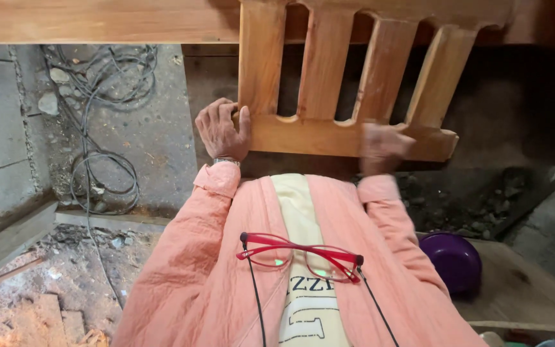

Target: The person sands a wooden chair backrest using a sanding block. They hold the chair steady with their left hand while moving the sanding block with their right hand across the vertical slats and horizontal rails.

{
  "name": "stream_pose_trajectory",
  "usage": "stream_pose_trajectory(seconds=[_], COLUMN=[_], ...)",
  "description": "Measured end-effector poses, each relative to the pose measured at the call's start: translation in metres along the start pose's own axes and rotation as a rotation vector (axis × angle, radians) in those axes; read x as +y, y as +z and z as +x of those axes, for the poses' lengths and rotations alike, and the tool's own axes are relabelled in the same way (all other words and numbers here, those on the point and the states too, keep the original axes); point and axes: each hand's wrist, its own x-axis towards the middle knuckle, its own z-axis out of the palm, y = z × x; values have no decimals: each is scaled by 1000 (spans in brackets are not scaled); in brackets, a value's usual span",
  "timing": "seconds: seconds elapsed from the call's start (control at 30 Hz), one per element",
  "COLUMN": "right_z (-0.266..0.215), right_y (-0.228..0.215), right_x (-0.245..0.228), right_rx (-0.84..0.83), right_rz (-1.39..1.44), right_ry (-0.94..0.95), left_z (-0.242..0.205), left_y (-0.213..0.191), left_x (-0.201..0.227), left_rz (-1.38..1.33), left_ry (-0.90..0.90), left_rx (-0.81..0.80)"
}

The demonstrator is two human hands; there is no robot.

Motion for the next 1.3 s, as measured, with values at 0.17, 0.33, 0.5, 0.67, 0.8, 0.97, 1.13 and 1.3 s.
stream_pose_trajectory(seconds=[0.17, 0.33, 0.5, 0.67, 0.8, 0.97, 1.13, 1.3], right_z=[100, 185, 189, 18, 19, 101, 221, 230], right_y=[-116, -93, -108, -86, -139, -70, -25, -65], right_x=[4, 24, 25, 33, 46, 24, -4, 6], right_rx=[110, -75, -150, -114, -158, -56, -56, 1], right_rz=[611, 660, 916, 663, 871, 791, 869, 1024], right_ry=[-205, -114, 218, 114, 32, -116, -82, 13], left_z=[0, 12, 10, -2, -3, 0, 3, 2], left_y=[1, -22, -18, 4, 6, 1, -4, -8], left_x=[-1, 18, 16, 0, -4, 3, 8, 11], left_rz=[-1, -47, -54, -7, 2, 5, 18, -10], left_ry=[10, -36, -47, 10, 24, -17, -36, -46], left_rx=[12, -56, -44, 64, 42, 46, 58, 50])
